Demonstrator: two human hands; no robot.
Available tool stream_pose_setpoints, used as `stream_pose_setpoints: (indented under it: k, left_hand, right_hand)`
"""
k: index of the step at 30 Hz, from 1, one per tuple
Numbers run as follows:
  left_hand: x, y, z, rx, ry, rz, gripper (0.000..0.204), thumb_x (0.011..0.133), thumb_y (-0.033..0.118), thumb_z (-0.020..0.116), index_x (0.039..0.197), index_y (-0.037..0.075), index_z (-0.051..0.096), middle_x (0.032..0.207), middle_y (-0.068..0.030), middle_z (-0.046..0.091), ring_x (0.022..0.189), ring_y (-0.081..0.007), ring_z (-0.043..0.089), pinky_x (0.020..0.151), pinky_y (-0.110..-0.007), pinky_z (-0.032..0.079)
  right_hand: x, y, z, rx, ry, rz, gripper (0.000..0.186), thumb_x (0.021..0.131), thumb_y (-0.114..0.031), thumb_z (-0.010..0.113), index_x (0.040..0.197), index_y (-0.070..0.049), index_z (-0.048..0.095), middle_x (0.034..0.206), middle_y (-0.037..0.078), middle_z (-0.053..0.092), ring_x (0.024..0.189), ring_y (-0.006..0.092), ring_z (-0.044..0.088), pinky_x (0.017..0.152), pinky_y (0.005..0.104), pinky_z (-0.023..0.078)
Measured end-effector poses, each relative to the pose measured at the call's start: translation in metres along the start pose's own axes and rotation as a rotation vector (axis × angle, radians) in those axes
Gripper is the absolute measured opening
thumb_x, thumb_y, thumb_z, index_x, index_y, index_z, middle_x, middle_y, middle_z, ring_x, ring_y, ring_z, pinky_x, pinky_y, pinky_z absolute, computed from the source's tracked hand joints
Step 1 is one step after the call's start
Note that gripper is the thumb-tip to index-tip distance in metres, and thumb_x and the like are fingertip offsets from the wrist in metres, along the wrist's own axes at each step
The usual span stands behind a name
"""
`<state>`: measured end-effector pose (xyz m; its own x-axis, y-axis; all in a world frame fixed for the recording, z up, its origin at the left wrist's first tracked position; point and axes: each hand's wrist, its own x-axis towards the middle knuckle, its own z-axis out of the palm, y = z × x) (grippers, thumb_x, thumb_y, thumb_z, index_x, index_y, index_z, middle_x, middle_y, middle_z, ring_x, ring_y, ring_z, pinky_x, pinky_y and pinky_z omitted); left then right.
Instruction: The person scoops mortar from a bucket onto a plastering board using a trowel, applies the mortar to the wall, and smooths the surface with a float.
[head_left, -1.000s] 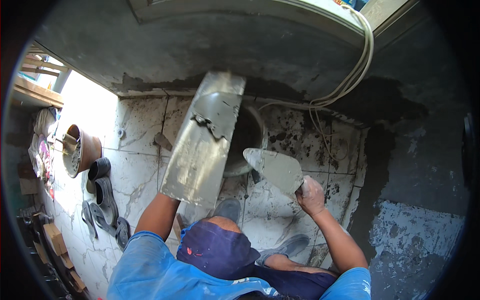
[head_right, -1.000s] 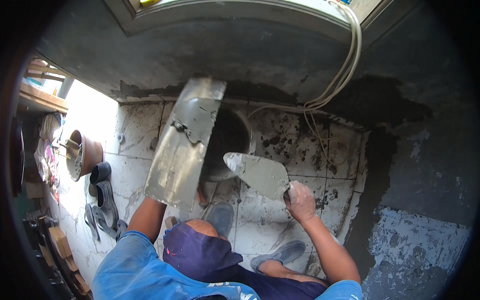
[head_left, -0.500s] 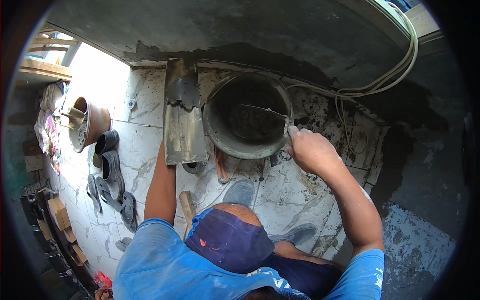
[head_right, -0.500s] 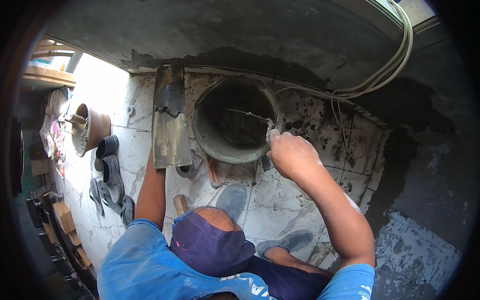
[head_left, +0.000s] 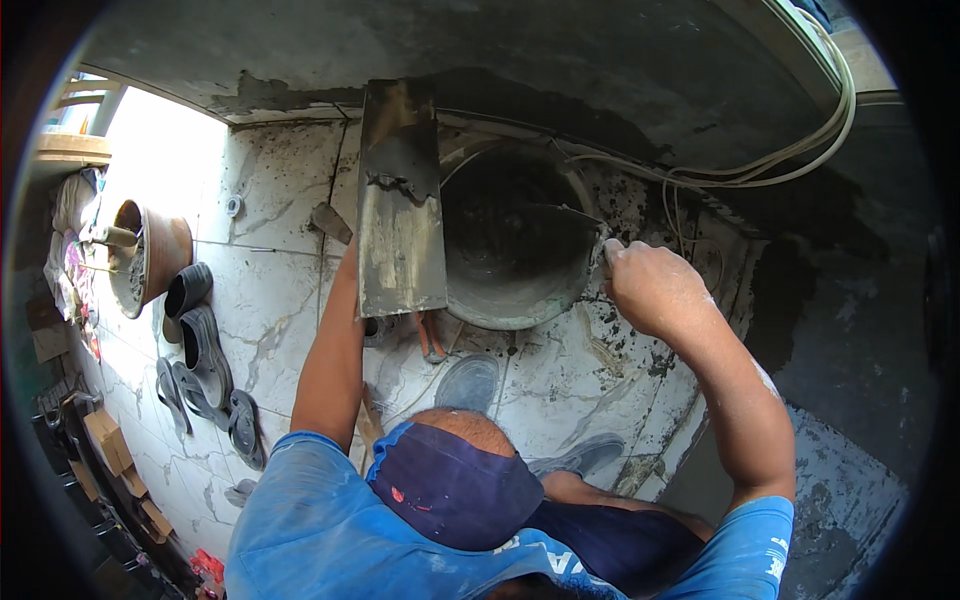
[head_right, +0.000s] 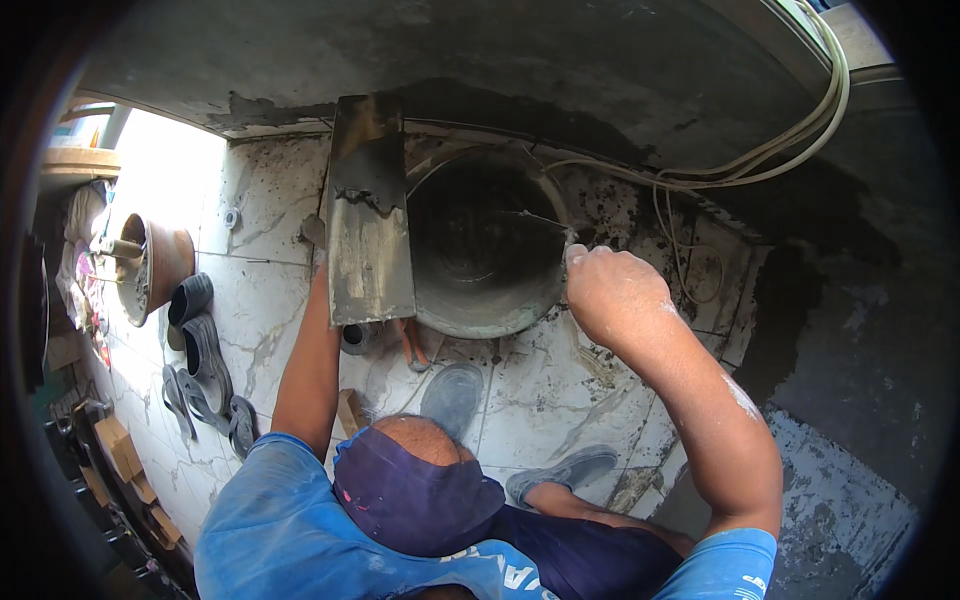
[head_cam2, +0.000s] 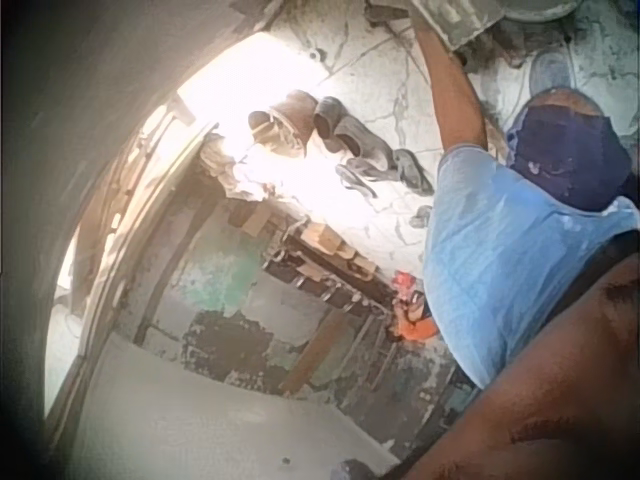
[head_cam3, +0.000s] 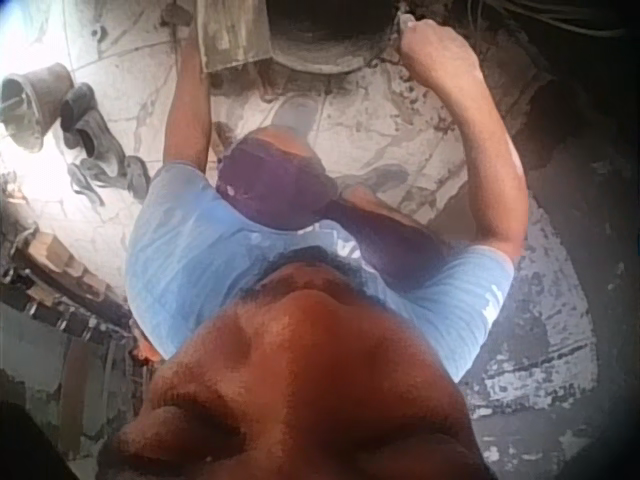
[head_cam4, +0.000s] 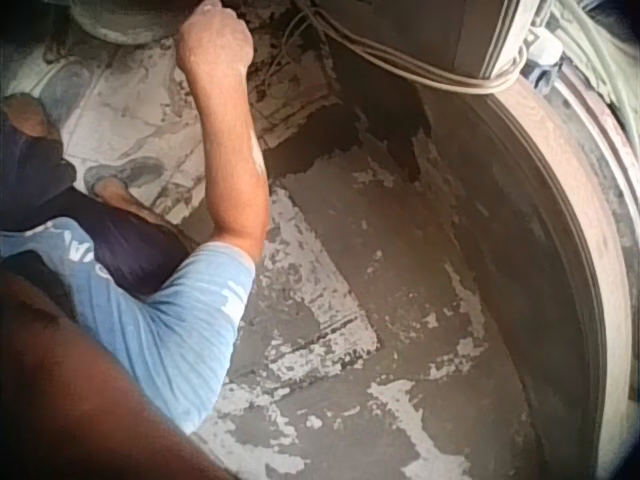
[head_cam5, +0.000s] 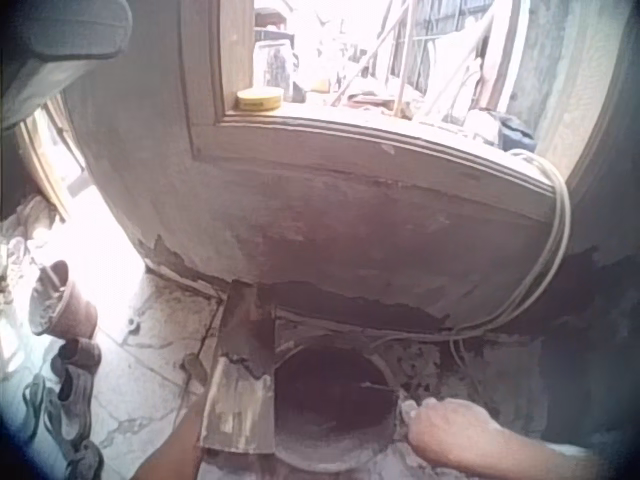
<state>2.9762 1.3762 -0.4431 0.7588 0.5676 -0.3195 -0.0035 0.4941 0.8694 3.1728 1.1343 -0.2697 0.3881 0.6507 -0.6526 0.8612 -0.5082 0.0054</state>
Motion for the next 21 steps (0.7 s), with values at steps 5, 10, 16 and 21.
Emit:
stream_pose_setpoints:
  k: [5, 10, 16, 21]
  left_hand:
    - [0.011, -0.015, 0.022, -0.060, -0.088, -0.025, 0.052, 0.091, 0.033, 0.062, 0.131, 0.002, 0.048, 0.123, -0.0138, 0.058, 0.106, -0.0255, 0.061, 0.089, -0.040, 0.055]
    - [0.005, -0.028, 0.037, -0.117, -0.149, -0.062, 0.052, 0.091, 0.033, 0.062, 0.131, 0.002, 0.048, 0.123, -0.0137, 0.058, 0.107, -0.0256, 0.061, 0.089, -0.040, 0.055]
    - [-0.008, -0.032, 0.035, -0.125, -0.184, -0.096, 0.052, 0.091, 0.033, 0.062, 0.131, 0.002, 0.048, 0.123, -0.0137, 0.058, 0.107, -0.0256, 0.061, 0.089, -0.040, 0.055]
    - [-0.031, -0.037, 0.036, -0.134, -0.218, -0.128, 0.052, 0.091, 0.033, 0.063, 0.131, 0.002, 0.048, 0.123, -0.0137, 0.058, 0.107, -0.0256, 0.061, 0.089, -0.040, 0.055]
  right_hand:
    - [0.006, -0.009, 0.017, -0.029, 0.036, 0.027, 0.025, 0.090, -0.014, 0.054, 0.106, 0.005, 0.056, 0.092, 0.022, 0.066, 0.087, 0.0348, 0.068, 0.073, 0.0415, 0.055]
    - [0.030, -0.027, 0.063, -0.101, -0.061, 0.221, 0.028, 0.084, -0.012, 0.062, 0.107, 0.005, 0.060, 0.099, 0.015, 0.068, 0.092, 0.0223, 0.070, 0.068, 0.0304, 0.058]
    - [0.017, -0.054, 0.072, -0.019, -0.258, 0.189, 0.037, 0.082, -0.013, 0.066, 0.111, 0.009, 0.061, 0.105, 0.016, 0.067, 0.097, 0.0244, 0.069, 0.071, 0.0311, 0.057]
    - [0.002, -0.049, 0.067, 0.161, -0.324, -0.069, 0.024, 0.084, -0.012, 0.063, 0.102, 0.002, 0.070, 0.102, 0.019, 0.069, 0.095, 0.0293, 0.069, 0.076, 0.0354, 0.057]
